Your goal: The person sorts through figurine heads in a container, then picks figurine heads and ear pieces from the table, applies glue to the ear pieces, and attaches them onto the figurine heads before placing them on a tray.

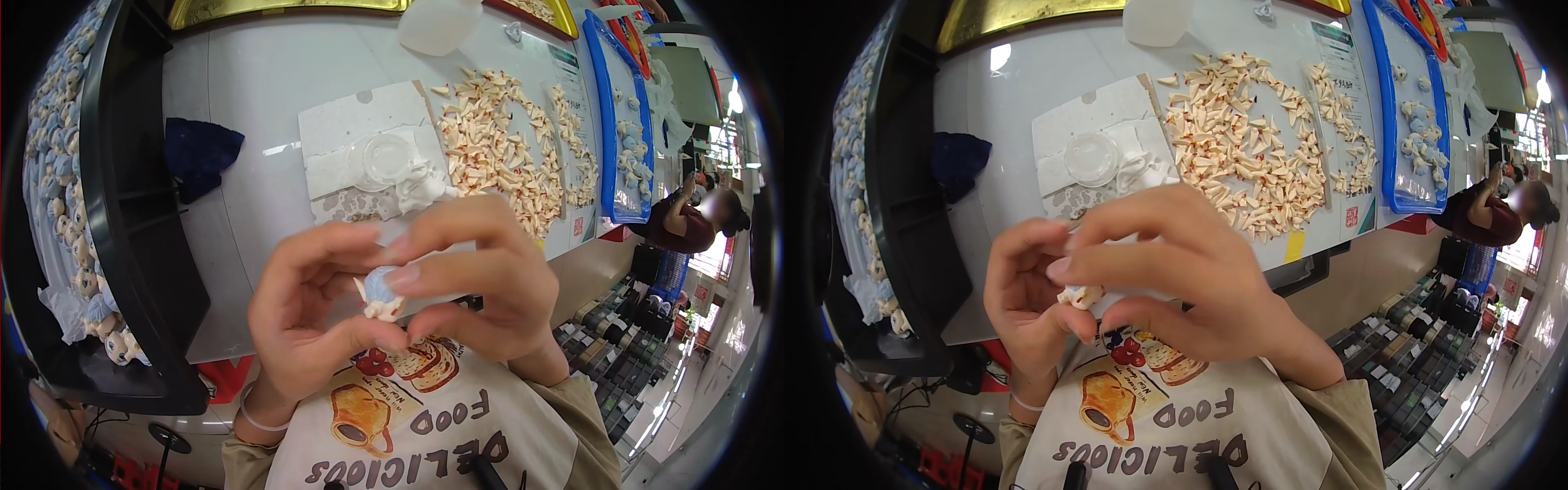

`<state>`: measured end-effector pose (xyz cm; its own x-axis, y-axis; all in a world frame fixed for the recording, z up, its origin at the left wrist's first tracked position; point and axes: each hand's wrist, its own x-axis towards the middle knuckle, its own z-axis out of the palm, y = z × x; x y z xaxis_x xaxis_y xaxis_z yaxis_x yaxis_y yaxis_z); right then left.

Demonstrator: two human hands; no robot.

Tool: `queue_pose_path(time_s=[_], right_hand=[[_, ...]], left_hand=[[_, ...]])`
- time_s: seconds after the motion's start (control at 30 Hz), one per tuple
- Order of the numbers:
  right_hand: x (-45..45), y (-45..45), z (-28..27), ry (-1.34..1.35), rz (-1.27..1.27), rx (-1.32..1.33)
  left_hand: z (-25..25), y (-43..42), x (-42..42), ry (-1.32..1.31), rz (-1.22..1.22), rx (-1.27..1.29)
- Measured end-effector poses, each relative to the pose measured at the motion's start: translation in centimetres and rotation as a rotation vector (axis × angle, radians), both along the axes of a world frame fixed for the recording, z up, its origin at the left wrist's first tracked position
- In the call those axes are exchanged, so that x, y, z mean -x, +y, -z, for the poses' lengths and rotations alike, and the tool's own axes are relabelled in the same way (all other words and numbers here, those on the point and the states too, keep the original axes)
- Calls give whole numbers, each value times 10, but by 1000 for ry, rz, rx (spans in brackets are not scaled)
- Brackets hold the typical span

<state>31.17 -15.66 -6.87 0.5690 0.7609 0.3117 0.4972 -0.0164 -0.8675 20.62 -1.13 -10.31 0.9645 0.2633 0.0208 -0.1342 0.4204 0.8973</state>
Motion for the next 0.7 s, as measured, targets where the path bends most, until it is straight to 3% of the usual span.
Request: queue_pose_path(time_s=[0.03, 0.17, 0.27, 0.33, 0.47, 0.53, 0.57, 0.63, 0.7], right_hand=[[1, 1, 0, -29, -34, -24], [8, 3, 0, -118, -3, 103], [-6, -17, -12, -80, -13, 140], [-26, -49, -19, -151, 166, 191], [-91, -148, -36, -298, 761, 427], [-105, -186, -36, -349, 836, 715], [-107, -197, -32, -348, 831, 707], [-111, -211, -24, -623, 863, 990], [-111, -215, -23, -612, 913, 1025]], left_hand=[[-4, -3, 1, 85, -26, 193], [0, -4, 4, 51, 78, 178], [-5, -12, 0, 58, 14, 166], [-3, -8, -1, 90, 58, -35], [-2, -9, 1, 84, 62, -100], [-1, -11, 2, 71, 43, -245], [-3, -12, 4, 72, 37, -252], [-8, -13, 6, 92, 63, -386], [-25, -10, 19, 101, 82, -535]])
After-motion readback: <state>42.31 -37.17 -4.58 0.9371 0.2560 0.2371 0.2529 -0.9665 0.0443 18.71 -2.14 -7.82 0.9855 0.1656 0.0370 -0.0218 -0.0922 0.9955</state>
